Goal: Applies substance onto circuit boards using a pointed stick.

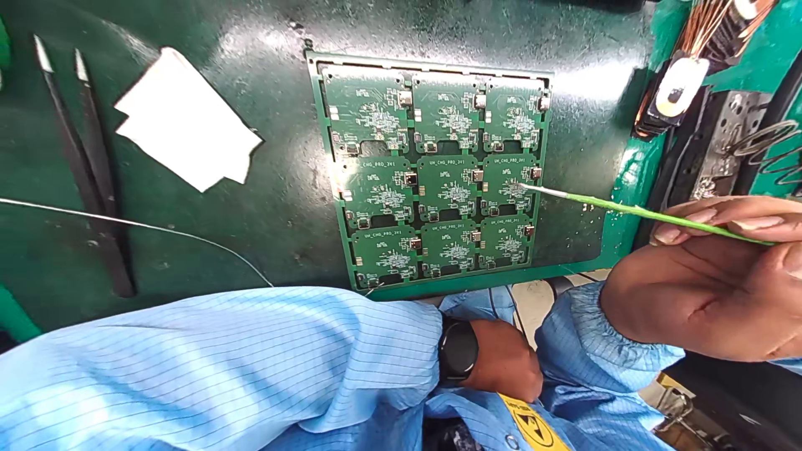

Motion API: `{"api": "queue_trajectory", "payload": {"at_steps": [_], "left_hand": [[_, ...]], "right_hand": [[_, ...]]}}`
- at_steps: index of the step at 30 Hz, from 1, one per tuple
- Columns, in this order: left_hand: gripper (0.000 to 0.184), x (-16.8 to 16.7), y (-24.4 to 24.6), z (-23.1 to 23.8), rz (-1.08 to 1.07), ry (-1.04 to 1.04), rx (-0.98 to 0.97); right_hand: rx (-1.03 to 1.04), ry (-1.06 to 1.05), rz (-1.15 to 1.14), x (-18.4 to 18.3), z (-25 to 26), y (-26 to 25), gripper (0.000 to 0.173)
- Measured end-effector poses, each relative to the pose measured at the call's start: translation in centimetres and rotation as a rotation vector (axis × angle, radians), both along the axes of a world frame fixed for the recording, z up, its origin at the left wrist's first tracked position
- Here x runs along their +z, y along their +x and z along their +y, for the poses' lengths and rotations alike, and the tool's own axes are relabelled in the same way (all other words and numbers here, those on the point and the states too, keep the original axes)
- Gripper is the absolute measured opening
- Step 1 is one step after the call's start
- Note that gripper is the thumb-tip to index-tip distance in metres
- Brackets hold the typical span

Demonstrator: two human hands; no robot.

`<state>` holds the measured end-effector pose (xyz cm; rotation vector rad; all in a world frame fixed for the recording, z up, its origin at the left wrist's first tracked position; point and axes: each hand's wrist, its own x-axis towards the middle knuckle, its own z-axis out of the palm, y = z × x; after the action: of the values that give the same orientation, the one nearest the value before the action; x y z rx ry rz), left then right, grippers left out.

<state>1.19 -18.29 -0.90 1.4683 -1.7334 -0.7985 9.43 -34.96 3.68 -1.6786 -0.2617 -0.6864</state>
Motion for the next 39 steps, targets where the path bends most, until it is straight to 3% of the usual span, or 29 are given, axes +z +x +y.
{"api": "queue_trajectory", "payload": {"at_steps": [8, 12, 16, 28, 34, 39], "left_hand": [[0.028, 0.1, 0.0, 0.0, -0.010, 0.015, -0.021], [0.027, 1.2, 0.9, 0.3, -0.118, 0.043, -0.067], [0.027, -0.1, -0.2, 0.0, -0.033, 0.001, -0.005], [0.026, 0.2, -0.1, 0.3, 0.002, 0.030, 0.007], [0.022, 0.7, 0.0, 0.4, -0.055, 0.113, -0.016], [0.015, 0.1, -0.3, 0.5, -0.110, 0.106, -0.059]], "right_hand": [[-0.008, -0.002, -0.011, 0.1, -0.2, -0.1, 0.021], [0.007, -0.001, -0.001, 0.1, 0.2, -0.1, 0.021], [-0.003, 0.019, 0.006, 0.1, 0.1, -0.3, 0.020], [-0.005, 0.007, 0.007, 0.2, 0.0, -0.3, 0.021], [0.035, 0.172, 0.107, 1.2, -1.3, -2.9, 0.019], [0.064, 0.092, 0.153, 0.5, -1.0, -4.6, 0.024]]}}
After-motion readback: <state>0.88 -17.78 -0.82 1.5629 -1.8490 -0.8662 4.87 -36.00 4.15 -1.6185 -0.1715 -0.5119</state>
